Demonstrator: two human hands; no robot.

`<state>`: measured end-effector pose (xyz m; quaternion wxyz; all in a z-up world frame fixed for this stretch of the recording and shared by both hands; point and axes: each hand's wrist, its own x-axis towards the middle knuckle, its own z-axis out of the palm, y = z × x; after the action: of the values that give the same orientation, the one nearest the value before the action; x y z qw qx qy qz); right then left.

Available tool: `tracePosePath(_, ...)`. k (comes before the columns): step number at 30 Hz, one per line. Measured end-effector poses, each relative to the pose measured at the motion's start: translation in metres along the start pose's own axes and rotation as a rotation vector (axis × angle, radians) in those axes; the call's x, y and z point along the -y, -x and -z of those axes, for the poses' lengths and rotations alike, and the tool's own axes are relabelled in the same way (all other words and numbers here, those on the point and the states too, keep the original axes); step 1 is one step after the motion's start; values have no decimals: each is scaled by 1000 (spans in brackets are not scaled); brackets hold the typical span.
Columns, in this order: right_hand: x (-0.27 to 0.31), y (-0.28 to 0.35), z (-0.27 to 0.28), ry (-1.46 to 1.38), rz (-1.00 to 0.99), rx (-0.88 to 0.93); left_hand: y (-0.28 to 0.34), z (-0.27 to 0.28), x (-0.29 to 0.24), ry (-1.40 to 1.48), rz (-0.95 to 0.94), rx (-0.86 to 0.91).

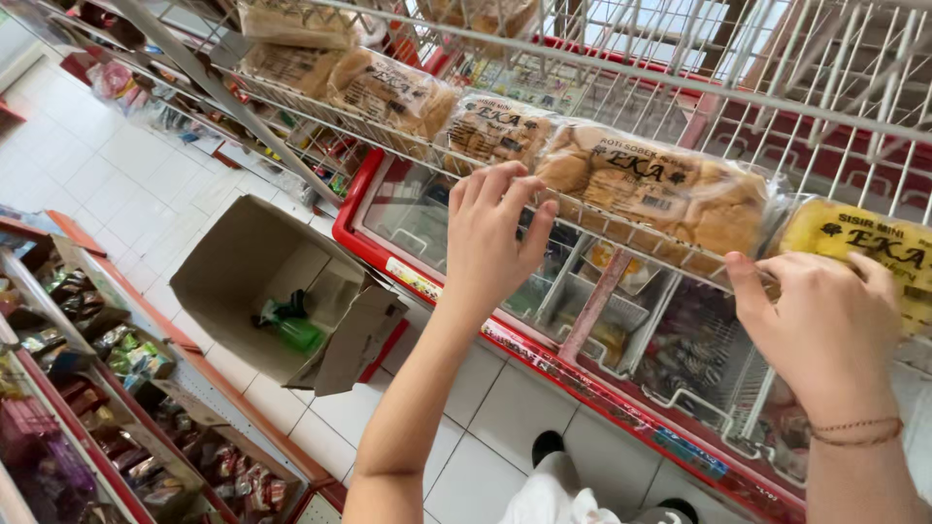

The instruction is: The person sprays a cleaning solution onto a freezer display case and wipes the glass and frame with a cloth. They then pick up several packaged bread items from a wire rack above the freezer, inspect them, and place them back on the shelf.

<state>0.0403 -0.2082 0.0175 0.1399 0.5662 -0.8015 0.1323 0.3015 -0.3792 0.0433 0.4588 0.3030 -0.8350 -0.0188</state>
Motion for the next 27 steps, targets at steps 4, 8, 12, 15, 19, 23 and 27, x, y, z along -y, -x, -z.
tracePosePath(4, 0, -7, -12, 118, -103, 165, -26, -20, 19, -70, 152, 250)
tracePosePath(8, -1, -8, -13, 76, -80, 167, -36, -37, 23, -179, 243, 414)
tracePosePath(12, 1, -6, -11, -16, -17, 86, -36, -45, 24, -131, 214, 317)
tracePosePath(15, 4, -8, -10, 1, -20, 82, -34, -46, 23, -118, 214, 299)
tracePosePath(19, 9, -13, -4, 50, -64, 148, -41, -41, 29, -120, 281, 416)
tracePosePath(23, 17, -8, -1, 68, -68, 115, -59, -26, 71, -227, 385, 376)
tracePosePath(27, 18, -3, -11, 85, -117, 17, -53, -18, 109, -444, 394, 288)
